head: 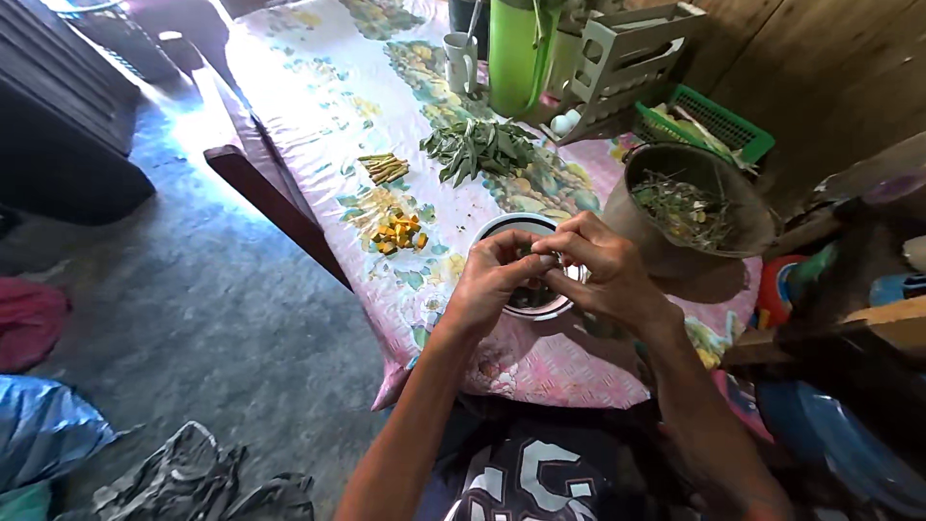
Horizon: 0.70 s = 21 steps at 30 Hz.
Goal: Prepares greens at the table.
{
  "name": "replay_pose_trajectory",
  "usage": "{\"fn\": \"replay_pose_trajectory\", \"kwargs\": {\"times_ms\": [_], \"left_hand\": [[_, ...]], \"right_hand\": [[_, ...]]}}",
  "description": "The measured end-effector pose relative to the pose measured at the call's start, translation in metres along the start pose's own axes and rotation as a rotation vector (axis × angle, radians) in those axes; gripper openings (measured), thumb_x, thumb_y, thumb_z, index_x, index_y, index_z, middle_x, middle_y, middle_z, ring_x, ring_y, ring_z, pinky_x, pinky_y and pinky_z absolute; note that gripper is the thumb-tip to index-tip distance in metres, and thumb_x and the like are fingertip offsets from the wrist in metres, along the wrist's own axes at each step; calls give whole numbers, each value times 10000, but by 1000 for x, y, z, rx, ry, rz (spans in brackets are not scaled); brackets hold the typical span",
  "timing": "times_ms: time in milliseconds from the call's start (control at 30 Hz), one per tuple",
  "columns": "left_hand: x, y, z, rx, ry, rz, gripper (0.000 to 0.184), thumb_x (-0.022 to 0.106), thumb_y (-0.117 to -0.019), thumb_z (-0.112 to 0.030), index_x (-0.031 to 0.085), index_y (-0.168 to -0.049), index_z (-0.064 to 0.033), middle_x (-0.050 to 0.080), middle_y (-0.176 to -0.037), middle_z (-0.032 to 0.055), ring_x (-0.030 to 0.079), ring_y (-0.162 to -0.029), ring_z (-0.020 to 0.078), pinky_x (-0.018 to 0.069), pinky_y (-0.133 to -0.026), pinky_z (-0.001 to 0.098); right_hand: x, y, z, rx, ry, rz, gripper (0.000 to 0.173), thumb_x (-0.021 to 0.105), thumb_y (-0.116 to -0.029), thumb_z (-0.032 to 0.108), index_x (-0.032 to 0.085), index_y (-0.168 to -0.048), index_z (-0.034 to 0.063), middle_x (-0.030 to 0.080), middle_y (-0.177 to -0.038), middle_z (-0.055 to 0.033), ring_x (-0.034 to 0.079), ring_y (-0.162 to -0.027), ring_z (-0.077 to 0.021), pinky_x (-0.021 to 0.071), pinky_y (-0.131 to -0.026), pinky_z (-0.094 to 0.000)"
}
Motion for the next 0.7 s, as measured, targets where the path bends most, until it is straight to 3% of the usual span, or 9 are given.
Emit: {"fn": "replay_pose_trajectory", "kwargs": {"times_ms": [67,200,333,433,533,700], "left_hand": [[-2,1,0,-6,-41,5,235,666,-949,-19,664,-1182,-47,684,-945,122,657,-735,150,583,-673,281],[-5,4,-2,65,-210,24,223,672,-965,-58,642,-1186,-44,688,-930,116,660,-713,156,584,-643,274],[-10,9,-7,161,-322,75,256,506,-1073,-113,641,-1269,-18,709,-1105,109,713,-928,179,621,-809,329],[-14,11,-5,196,-316,23,263,475,-1071,-93,641,-1260,-16,699,-1116,115,714,-897,187,626,-793,339],[-15,12,-1,165,-199,-63,222,559,-1037,-100,645,-1227,-22,693,-1080,117,708,-856,192,626,-772,351],[-9,9,5,187,-122,-150,156,643,-987,-49,653,-1143,-36,684,-986,114,697,-767,173,625,-669,317]], "right_hand": [[4,0,-4,-23,5,26,219,730,-867,138,728,-1073,63,632,-1031,-70,624,-865,-105,543,-694,-217],[7,0,-10,15,-65,57,134,693,-897,115,710,-1018,62,653,-1007,-44,625,-855,-89,536,-704,-221],[5,-1,-15,51,-86,52,118,655,-954,125,714,-1036,65,659,-1004,-33,622,-865,-89,538,-744,-235],[6,-2,-14,99,-102,39,125,650,-951,107,697,-1060,66,650,-957,-23,611,-789,-68,537,-700,-223],[12,0,-15,125,-165,10,145,655,-933,72,678,-1074,46,650,-918,-34,600,-715,-66,536,-633,-217],[18,2,-18,147,-294,3,163,655,-919,35,657,-1083,39,650,-907,-30,608,-701,-65,544,-616,-210]]}}
Point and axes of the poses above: each hand's wrist, its own y-axis away from the middle knuckle, its own x-axis out of the palm, z = x × y, the point moved 2 cm from there along -y, towards the middle knuckle
